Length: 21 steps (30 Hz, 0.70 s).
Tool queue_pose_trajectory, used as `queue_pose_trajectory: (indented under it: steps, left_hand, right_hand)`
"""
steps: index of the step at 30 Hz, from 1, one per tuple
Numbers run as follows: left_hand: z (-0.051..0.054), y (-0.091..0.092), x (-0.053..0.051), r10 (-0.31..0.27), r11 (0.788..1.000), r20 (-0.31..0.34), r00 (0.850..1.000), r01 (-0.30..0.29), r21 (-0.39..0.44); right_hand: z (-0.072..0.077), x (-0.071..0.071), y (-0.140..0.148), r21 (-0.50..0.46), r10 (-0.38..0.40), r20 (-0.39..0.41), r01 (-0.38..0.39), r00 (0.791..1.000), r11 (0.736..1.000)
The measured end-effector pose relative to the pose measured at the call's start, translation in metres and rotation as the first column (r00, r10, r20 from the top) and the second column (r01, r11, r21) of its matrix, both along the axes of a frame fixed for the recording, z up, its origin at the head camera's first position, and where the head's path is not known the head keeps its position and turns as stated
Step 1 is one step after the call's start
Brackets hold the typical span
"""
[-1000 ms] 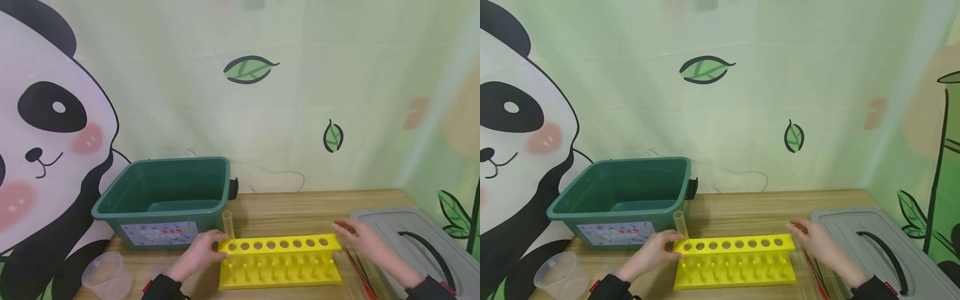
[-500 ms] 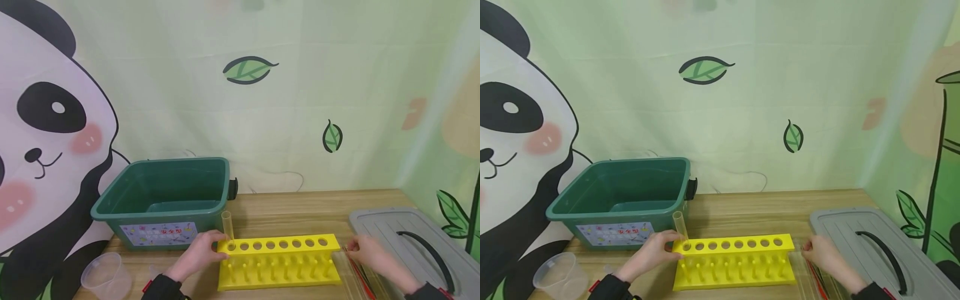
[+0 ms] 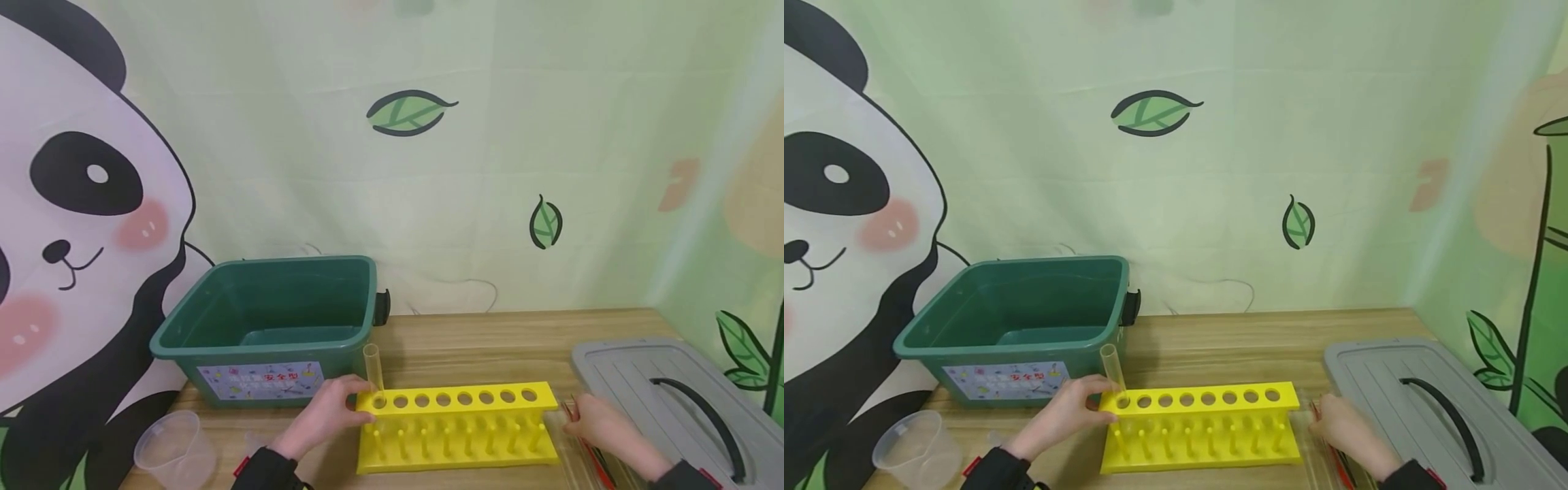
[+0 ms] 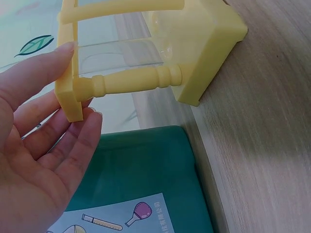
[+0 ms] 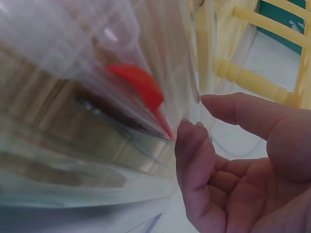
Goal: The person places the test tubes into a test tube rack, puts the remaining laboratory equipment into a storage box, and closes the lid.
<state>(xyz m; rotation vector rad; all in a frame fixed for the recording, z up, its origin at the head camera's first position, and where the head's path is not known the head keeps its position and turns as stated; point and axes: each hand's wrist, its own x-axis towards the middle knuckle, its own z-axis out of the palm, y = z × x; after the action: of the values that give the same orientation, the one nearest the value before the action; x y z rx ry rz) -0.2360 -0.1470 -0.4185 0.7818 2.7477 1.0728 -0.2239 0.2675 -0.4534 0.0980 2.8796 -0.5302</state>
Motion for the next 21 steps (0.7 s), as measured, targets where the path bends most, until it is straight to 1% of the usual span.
queue_pose_trajectory:
  steps: [4, 6, 9, 11, 13, 17, 21]
  left_hand:
    - [-0.001, 0.000, 0.000, -0.006, 1.000, -0.005, 1.000, 0.006, 0.005]
    - [-0.002, 0.000, 0.000, -0.007, 1.000, -0.007, 1.000, 0.007, 0.008]
    - [-0.002, 0.000, 0.000, -0.005, 1.000, -0.007, 1.000, 0.005, 0.013]
    - [-0.002, 0.000, 0.001, -0.004, 1.000, -0.009, 1.000, 0.004, 0.016]
    - [-0.001, 0.000, 0.001, -0.002, 1.000, -0.008, 1.000, 0.003, 0.017]
    - [-0.001, 0.000, 0.001, -0.003, 1.000, -0.008, 1.000, 0.003, 0.016]
    - [-0.002, 0.000, 0.001, -0.003, 1.000, -0.012, 1.000, 0.003, 0.015]
  right_hand:
    - [-0.009, -0.007, 0.000, 0.043, -0.052, 0.063, 0.049, 0.997, 0.998]
    - [-0.011, -0.007, 0.001, 0.043, -0.041, 0.056, 0.038, 0.998, 0.998]
    - [-0.007, -0.004, 0.000, 0.029, -0.005, 0.027, 0.004, 1.000, 1.000]
    - [-0.002, -0.001, -0.001, 0.014, 0.024, 0.004, -0.024, 1.000, 1.000]
    - [0.004, 0.001, -0.004, 0.023, 0.033, 0.003, -0.033, 0.999, 0.999]
    - [0.009, 0.001, -0.008, 0.059, 0.026, 0.018, -0.027, 0.999, 0.998]
    - [0.009, -0.003, -0.011, 0.097, -0.002, 0.039, -0.002, 0.999, 0.995]
